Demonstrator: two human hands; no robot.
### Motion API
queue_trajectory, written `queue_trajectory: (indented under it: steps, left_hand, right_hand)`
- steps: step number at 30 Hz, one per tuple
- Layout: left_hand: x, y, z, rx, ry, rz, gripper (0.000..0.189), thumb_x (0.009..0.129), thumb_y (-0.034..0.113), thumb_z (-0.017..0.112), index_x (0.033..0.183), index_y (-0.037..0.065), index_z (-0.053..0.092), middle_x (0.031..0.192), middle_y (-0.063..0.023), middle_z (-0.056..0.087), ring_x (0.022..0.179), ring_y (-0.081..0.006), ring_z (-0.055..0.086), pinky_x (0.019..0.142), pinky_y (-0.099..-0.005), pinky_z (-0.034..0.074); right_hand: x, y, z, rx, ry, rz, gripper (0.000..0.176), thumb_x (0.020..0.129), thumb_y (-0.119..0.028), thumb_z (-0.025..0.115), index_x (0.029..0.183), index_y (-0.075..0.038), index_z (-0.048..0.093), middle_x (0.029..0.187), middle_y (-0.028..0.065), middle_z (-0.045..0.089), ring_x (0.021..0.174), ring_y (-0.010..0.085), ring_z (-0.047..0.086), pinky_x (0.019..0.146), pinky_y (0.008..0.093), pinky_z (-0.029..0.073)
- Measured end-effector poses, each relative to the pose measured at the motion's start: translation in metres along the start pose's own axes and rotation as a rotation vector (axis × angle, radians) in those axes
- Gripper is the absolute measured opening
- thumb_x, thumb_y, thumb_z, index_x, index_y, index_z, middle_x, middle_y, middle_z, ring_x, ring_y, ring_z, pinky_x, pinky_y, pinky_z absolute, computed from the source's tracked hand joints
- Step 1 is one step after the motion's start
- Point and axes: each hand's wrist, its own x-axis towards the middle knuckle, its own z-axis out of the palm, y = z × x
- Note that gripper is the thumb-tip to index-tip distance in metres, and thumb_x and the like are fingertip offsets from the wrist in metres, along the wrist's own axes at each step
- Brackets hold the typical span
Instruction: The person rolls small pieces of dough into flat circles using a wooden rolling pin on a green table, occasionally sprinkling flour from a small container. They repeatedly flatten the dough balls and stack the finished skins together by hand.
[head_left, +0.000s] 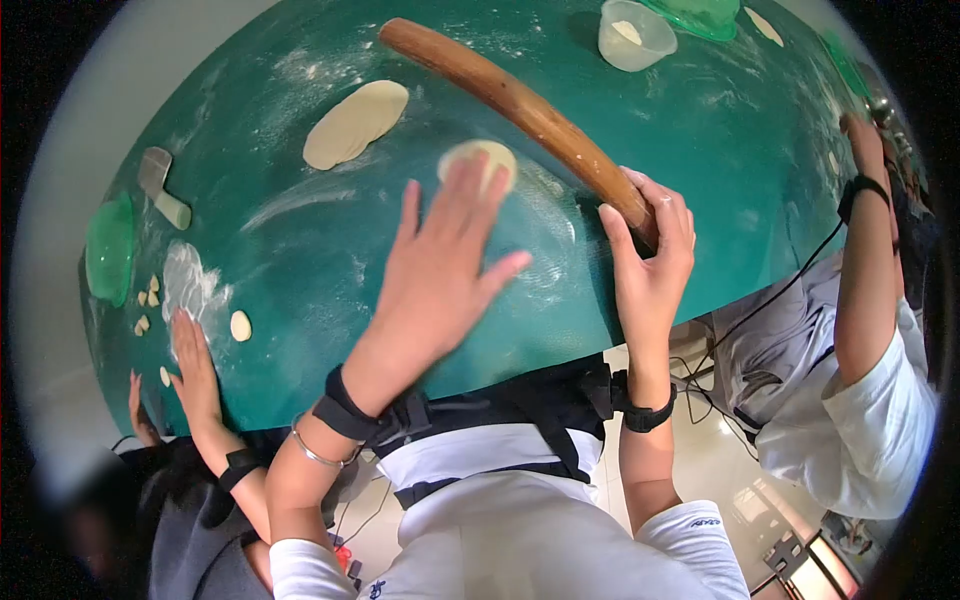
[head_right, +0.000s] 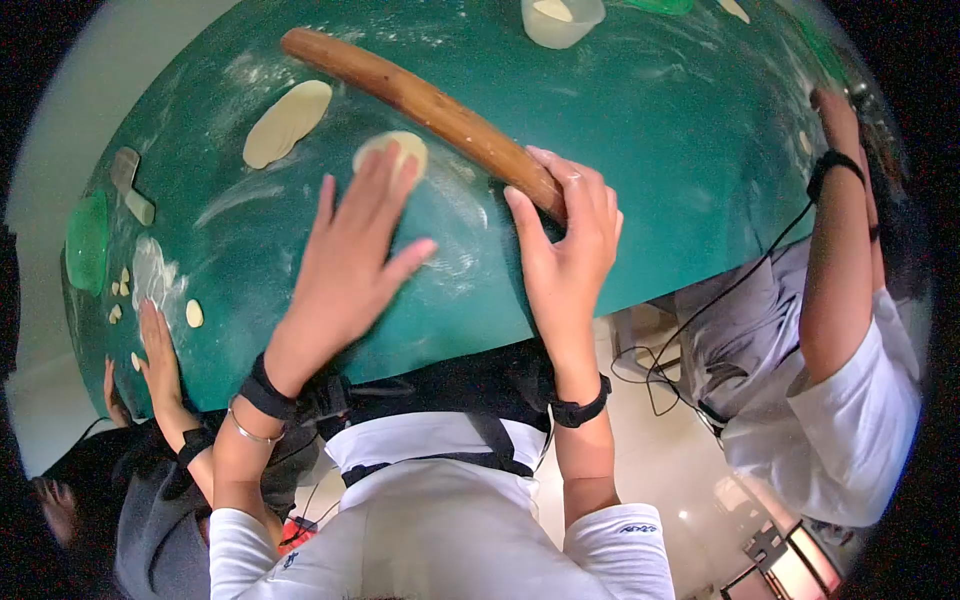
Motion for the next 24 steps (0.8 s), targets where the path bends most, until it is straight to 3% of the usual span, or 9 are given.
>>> queue_trajectory:
  steps: [5,8,11,15,24]
  left_hand:
    - [-0.021,-0.023,-0.019,-0.014,0.019,-0.162,0.067,0.097,0.033,0.056,0.156,0.013,0.03,0.163,-0.014,0.025,0.15,-0.032,0.023,0.121,-0.0564,0.014]
    - [-0.047,-0.02,-0.032,0.001,0.014,-0.191,0.058,0.094,0.025,0.061,0.148,0.011,0.043,0.158,-0.0148,0.034,0.146,-0.0331,0.032,0.119,-0.0517,0.023]
    - [-0.061,-0.037,-0.042,-0.133,0.057,-0.196,0.045,0.091,0.018,0.065,0.133,0.006,0.055,0.147,-0.0157,0.047,0.136,-0.0337,0.044,0.113,-0.0451,0.034]
    - [-0.049,-0.047,-0.044,-0.004,0.34,-0.294,0.039,0.086,0.016,0.07,0.12,0.001,0.058,0.125,-0.017,0.057,0.119,-0.0367,0.052,0.099,-0.0433,0.043]
    - [-0.048,-0.053,-0.038,-0.205,0.278,-0.319,0.028,0.08,0.006,0.072,0.103,0.001,0.057,0.103,-0.0132,0.055,0.098,-0.0331,0.054,0.088,-0.0411,0.045]
  right_hand:
    - [-0.001,-0.002,-0.001,0.003,-0.013,-0.007,0.034,0.083,-0.016,0.075,0.116,-0.011,0.068,0.111,0.006,0.067,0.103,0.0234,0.059,0.092,0.0336,0.039]
    - [0.001,0.0,0.0,0.02,-0.019,-0.011,0.034,0.083,-0.016,0.075,0.116,-0.011,0.068,0.111,0.0058,0.067,0.103,0.0233,0.059,0.092,0.0339,0.039]
    - [0.0,0.0,0.002,0.036,-0.018,-0.025,0.033,0.083,-0.015,0.076,0.115,-0.011,0.069,0.111,0.0052,0.067,0.102,0.0229,0.059,0.092,0.0337,0.039]
    - [-0.001,-0.002,0.001,-0.02,-0.026,-0.053,0.033,0.082,-0.014,0.076,0.114,-0.011,0.069,0.11,0.0045,0.067,0.102,0.0222,0.06,0.092,0.033,0.039]
    - [-0.001,0.0,0.0,-0.041,-0.012,-0.047,0.035,0.081,-0.012,0.077,0.114,-0.011,0.069,0.111,0.0042,0.068,0.102,0.0219,0.06,0.091,0.0322,0.039]
